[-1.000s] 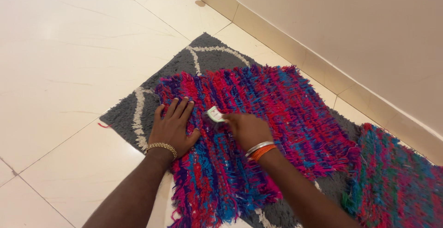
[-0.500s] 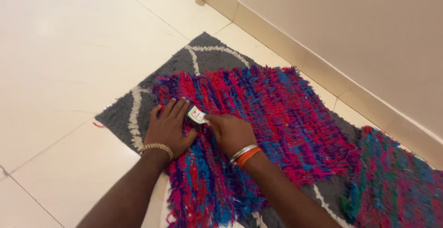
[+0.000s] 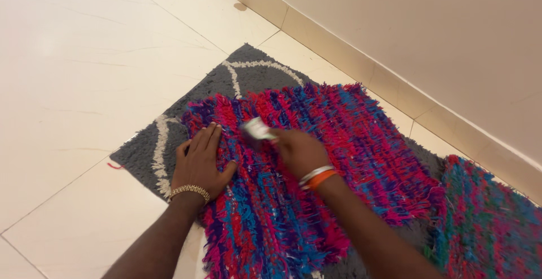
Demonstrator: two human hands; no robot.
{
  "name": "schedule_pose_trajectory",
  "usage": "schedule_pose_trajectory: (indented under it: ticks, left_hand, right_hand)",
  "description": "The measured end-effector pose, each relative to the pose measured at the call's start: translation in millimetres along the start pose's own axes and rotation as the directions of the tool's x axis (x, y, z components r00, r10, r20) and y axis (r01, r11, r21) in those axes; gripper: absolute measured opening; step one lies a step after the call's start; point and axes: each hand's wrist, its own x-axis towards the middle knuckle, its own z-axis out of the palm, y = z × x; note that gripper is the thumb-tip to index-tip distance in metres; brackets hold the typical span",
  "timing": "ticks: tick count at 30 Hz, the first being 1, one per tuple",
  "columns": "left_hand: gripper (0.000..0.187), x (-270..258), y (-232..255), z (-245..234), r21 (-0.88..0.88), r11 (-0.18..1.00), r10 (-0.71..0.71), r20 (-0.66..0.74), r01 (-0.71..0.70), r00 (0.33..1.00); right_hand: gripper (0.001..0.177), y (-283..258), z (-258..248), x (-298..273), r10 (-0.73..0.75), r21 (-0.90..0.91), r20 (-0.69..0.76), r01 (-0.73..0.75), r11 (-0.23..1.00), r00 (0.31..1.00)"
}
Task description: The person cleans a colorful textured rug by hand using a small brush to scrub the surface and edges while holding the rug steady on the floor.
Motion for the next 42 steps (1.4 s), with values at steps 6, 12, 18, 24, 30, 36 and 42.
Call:
schedule_pose_trajectory:
  ticks: [6,12,18,24,30,36,42]
  left_hand:
    - [0.082,1.6,1.8,3.9,0.106,0.993,-0.053,0.032,0.049,0.998]
    - [0.080,0.4,2.6,1.2,0.131,0.990,-0.054,0.051,0.046,0.997]
    - [0.082,1.7,4.1,0.8,0.139,0.989,-0.057,0.050,0.050,0.997]
    - [0.084,4.8,1.9,0.7,0.057,0.996,-0.069,0.024,0.068,0.997]
    - [0.086,3.5,5.3,-3.1,0.059,0.993,-0.100,0.044,0.098,0.994]
    - [0.086,4.1,4.9,-1.5,0.135,0.988,-0.075,0.037,0.070,0.997]
    - [0.085,2.3,1.6,0.0,0.161,0.984,-0.086,0.066,0.075,0.994]
  right_hand:
    - [0.034,-9.0,4.5,13.9,0.102,-0.140,0.147,-0.082,0.987,0.984]
    - [0.031,63.5,-36.9,23.4,0.467,-0.218,-0.051,-0.466,0.858,0.883]
    - [0.028,4.1,4.9,30.5,0.117,-0.064,-0.019,-0.118,0.991,0.993]
    - [0.033,-1.8,12.7,57.1,0.214,-0.228,0.134,-0.181,0.957,0.967]
    - [0.031,46.9,-18.4,63.2,0.328,-0.223,-0.103,-0.343,0.913,0.939]
    - [0.031,-6.8,14.7,60.0,0.042,-0.164,0.051,-0.033,0.986,0.998]
    - [0.031,53.4,-16.2,73.4,0.528,-0.211,-0.092,-0.535,0.818,0.844]
